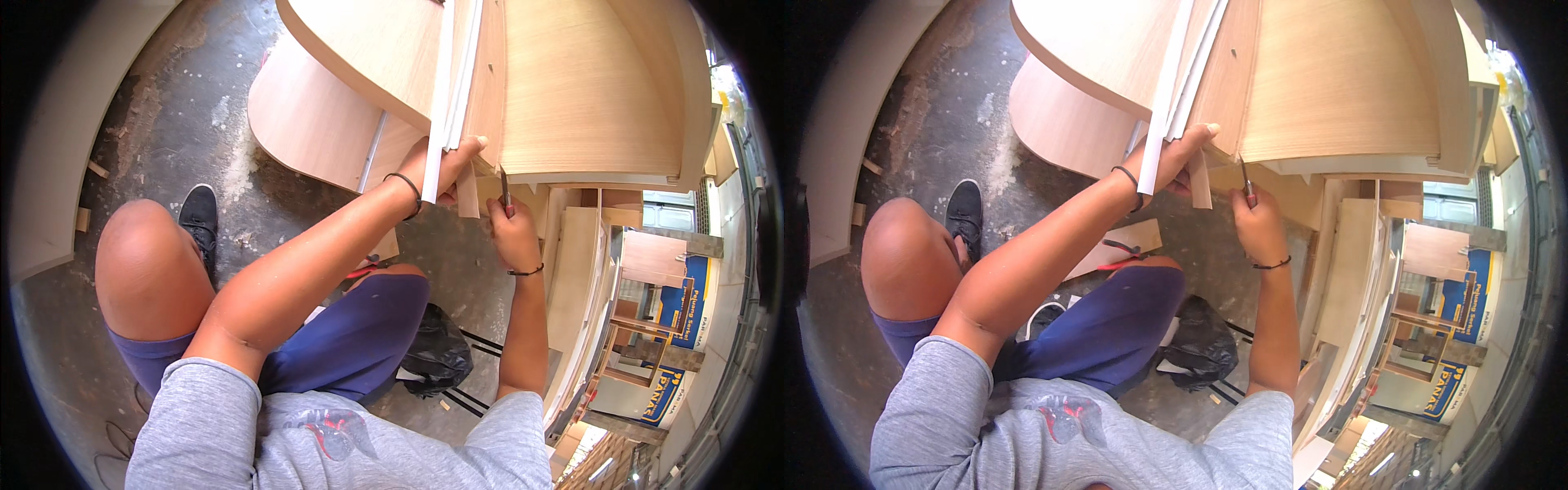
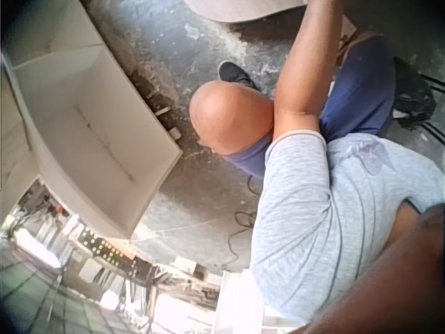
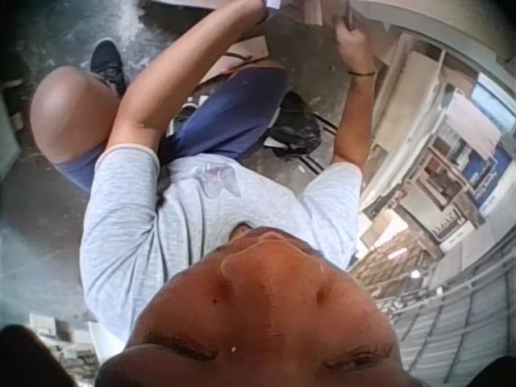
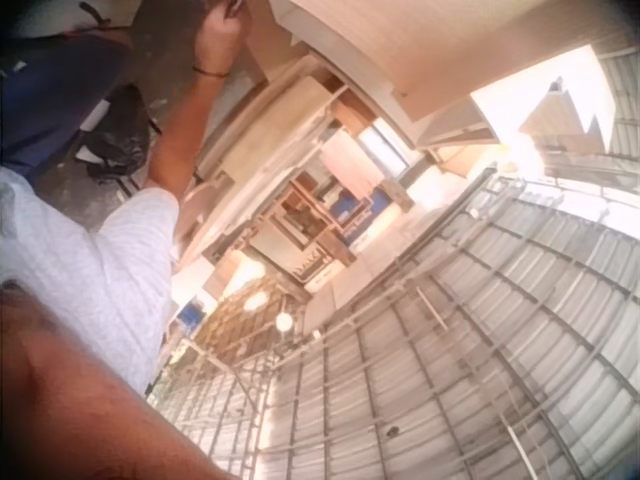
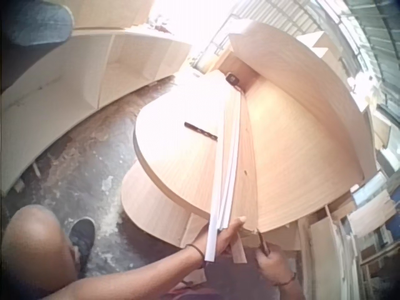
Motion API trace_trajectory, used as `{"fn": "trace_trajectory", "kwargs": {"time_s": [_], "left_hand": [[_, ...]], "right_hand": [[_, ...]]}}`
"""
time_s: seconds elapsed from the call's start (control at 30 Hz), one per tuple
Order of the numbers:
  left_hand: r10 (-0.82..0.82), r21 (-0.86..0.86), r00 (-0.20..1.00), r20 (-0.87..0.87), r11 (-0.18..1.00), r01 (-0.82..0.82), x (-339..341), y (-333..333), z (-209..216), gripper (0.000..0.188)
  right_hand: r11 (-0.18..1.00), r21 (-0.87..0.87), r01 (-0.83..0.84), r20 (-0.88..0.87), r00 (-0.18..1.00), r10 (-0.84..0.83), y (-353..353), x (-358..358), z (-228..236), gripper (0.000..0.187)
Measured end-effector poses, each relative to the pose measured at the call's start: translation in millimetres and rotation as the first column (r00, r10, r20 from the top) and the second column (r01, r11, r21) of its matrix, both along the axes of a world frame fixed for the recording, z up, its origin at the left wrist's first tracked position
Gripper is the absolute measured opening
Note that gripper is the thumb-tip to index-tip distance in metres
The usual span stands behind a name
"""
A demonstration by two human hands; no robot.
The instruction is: The person uses a power grinder to cut a long metal strip and then uses a utility knife to trim the edges of a wooden shelf unit.
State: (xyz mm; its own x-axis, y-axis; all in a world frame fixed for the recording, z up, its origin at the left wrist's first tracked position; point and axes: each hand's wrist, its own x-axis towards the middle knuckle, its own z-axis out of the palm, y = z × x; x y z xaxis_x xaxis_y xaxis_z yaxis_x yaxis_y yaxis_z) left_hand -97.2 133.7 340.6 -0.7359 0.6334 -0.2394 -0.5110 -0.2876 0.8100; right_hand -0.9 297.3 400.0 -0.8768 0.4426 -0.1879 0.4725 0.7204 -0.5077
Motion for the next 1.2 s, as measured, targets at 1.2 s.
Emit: {"fn": "trace_trajectory", "kwargs": {"time_s": [1.2], "left_hand": [[-0.041, 0.046, 0.999, 0.011, 0.998, 0.041, -0.7, -7.6, 3.8, 0.06]], "right_hand": [[0.829, 0.54, -0.144, -0.087, 0.971, 0.224, 9.6, -2.6, -9.4, 0.026]]}}
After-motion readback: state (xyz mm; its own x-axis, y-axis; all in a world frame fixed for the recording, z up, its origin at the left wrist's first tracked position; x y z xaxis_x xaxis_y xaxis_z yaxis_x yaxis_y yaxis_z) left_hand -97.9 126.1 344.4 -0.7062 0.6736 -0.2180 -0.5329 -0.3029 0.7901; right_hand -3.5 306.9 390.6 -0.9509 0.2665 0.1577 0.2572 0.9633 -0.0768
